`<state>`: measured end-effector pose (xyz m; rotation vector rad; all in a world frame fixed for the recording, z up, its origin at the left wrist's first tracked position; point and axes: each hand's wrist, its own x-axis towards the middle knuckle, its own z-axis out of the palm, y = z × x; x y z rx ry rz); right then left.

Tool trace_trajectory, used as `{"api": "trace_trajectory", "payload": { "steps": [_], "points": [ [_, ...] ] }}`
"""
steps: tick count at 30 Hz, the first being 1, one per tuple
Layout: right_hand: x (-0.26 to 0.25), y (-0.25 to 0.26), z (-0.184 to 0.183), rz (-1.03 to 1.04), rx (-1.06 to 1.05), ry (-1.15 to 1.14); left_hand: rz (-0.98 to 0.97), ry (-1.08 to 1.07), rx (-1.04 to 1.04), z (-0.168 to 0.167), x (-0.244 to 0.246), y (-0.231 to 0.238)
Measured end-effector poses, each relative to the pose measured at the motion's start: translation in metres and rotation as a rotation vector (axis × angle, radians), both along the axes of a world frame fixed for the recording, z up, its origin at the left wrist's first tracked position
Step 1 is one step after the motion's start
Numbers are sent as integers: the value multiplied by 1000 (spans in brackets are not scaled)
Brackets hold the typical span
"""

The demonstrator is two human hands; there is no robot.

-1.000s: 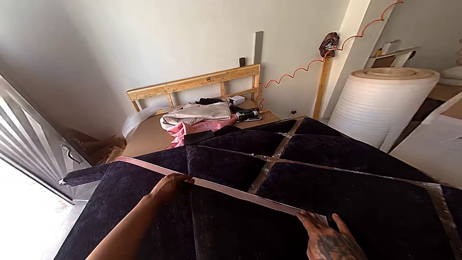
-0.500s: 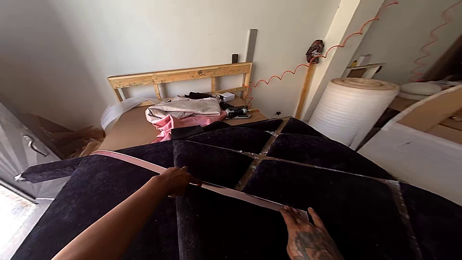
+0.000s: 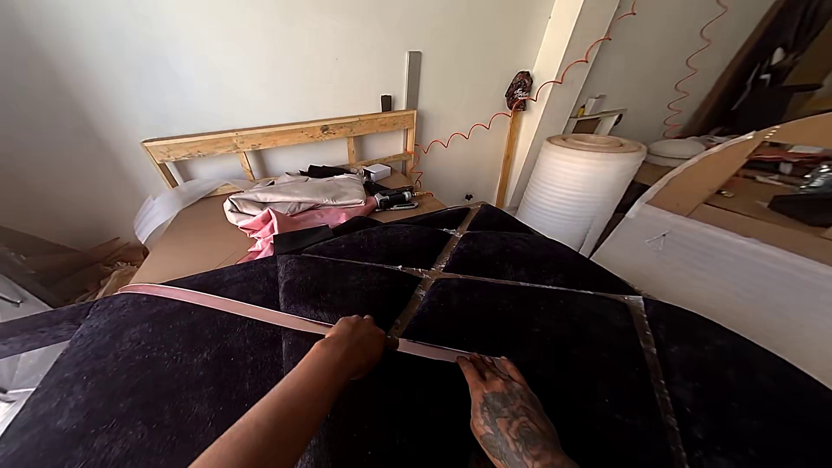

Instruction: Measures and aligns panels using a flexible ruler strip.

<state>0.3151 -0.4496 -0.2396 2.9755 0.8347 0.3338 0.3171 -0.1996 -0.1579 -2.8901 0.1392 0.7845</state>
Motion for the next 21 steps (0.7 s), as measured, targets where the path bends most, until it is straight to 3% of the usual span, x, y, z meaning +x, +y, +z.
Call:
{"api": "trace_trajectory", "payload": {
  "steps": [5, 14, 21],
  "points": [
    [-1, 3, 6, -20, -36, 56, 137, -59, -47, -2, -5, -37],
    [-1, -3, 22, -25, -86, 237, 419, -184, -97, -16, 0, -58],
    [20, -33, 56, 167, -150, 434, 706, -292, -101, -21, 0, -89]
  ]
}}
